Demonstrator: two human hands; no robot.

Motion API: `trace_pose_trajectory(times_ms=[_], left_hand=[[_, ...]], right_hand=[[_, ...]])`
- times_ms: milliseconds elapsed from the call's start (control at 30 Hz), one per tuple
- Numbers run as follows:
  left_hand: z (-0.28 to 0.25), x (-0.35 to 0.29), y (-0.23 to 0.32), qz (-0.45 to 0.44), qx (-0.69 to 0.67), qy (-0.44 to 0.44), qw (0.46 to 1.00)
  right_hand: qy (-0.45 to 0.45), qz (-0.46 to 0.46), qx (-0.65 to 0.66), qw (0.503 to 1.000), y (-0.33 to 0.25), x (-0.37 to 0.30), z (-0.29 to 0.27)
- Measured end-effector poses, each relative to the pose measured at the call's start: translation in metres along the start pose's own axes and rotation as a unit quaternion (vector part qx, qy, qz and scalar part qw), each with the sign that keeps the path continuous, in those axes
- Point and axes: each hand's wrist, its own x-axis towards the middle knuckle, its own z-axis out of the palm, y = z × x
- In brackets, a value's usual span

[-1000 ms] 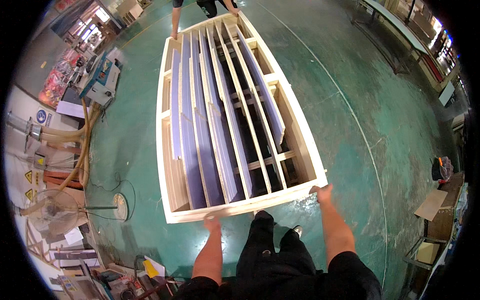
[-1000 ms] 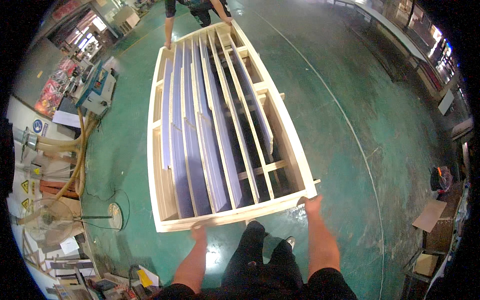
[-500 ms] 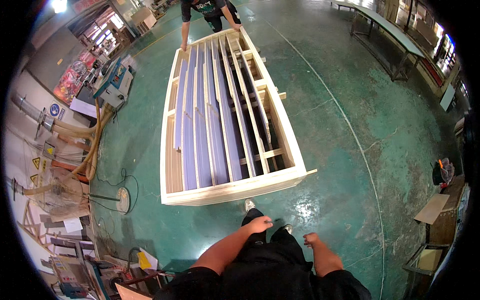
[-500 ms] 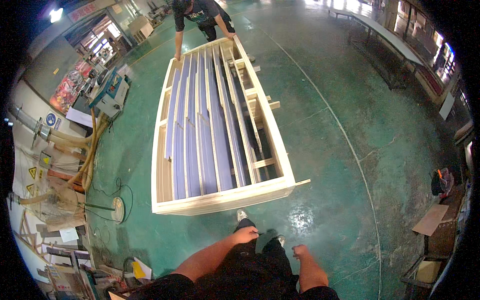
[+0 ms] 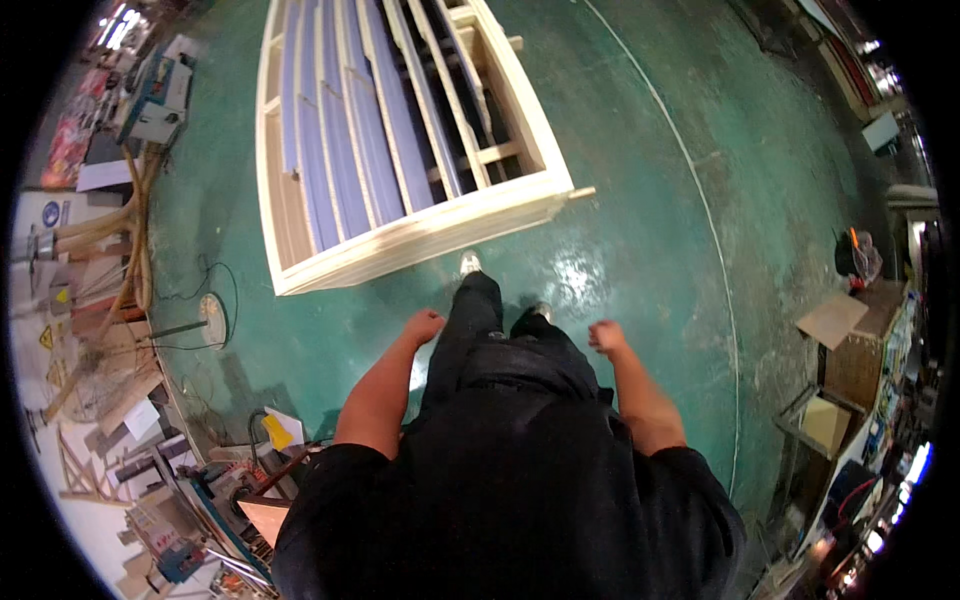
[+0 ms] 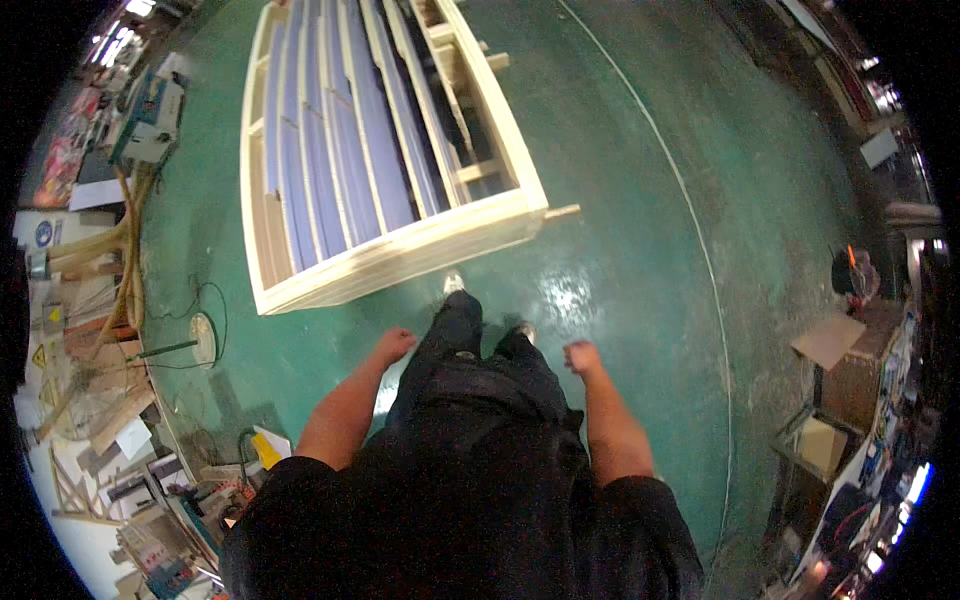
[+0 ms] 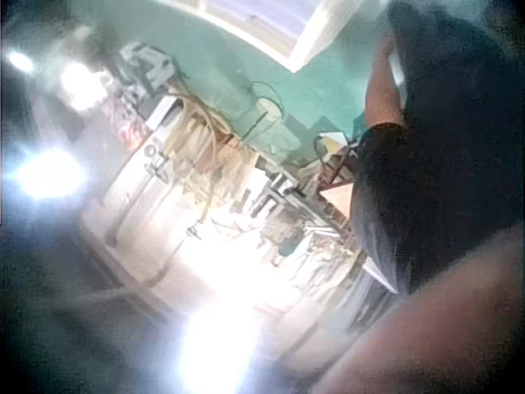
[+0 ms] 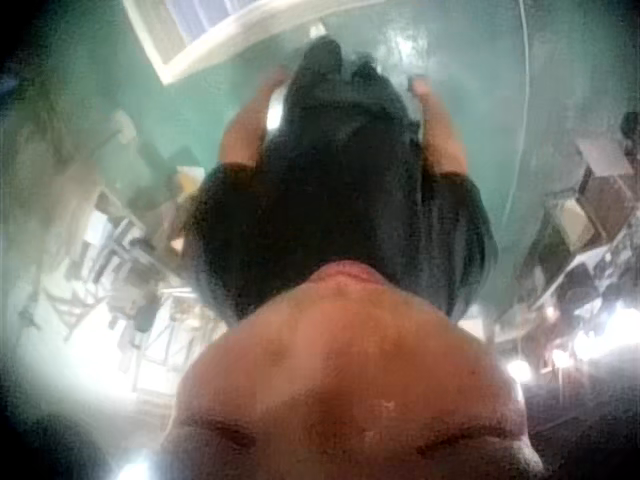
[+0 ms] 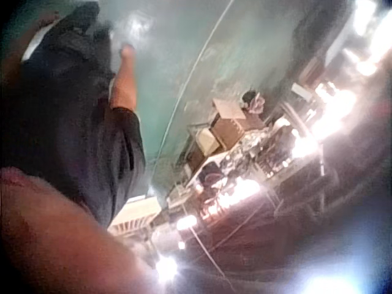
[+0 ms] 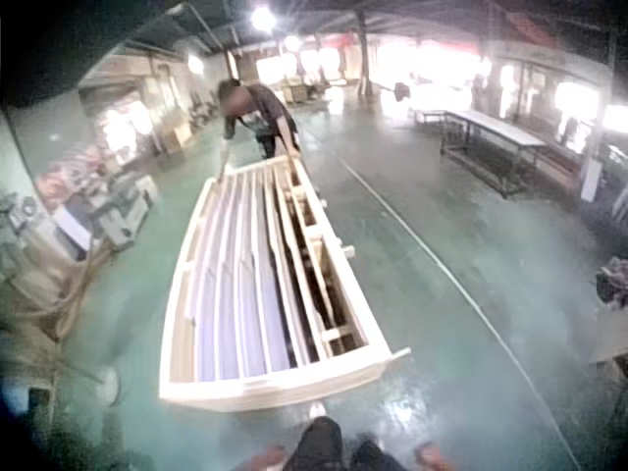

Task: The person uses a pneumatic nail gun to attach wooden slats to a large, curved wooden frame. They repeatedly position the slats and drive nails into the joints to secure them. The person also lifts and repositions the entire frame to access different sections for assembly.

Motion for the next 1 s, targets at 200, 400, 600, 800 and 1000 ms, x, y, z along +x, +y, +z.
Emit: trace_pose_trajectory(times_ms=[200, 400, 600, 800, 1000], left_hand=[[0.005, 0.011, 0.023, 0.027, -0.139, 0.082, 0.987], [-0.034, 0.056, 0.043, 0.02, -0.085, 0.013, 0.996], [-0.062, 0.145, 0.055, -0.117, -0.359, 0.002, 0.926], [-0.058, 0.145, 0.105, -0.25, -0.785, 0.041, 0.565], [-0.031, 0.194, 0.121, -0.107, -0.703, -0.216, 0.669]], right_hand=[[-0.039, -0.01, -0.062, 0.997, -0.089, -0.039, 0.025], [0.011, 0.018, -0.023, 1.0, -0.112, -0.068, 0.027], [0.072, 0.095, 0.042, 0.992, -0.07, -0.102, 0.025], [0.095, 0.147, 0.118, 0.977, -0.023, -0.149, 0.052], [0.151, -0.269, -0.435, 0.846, 0.117, -0.105, 0.045]])
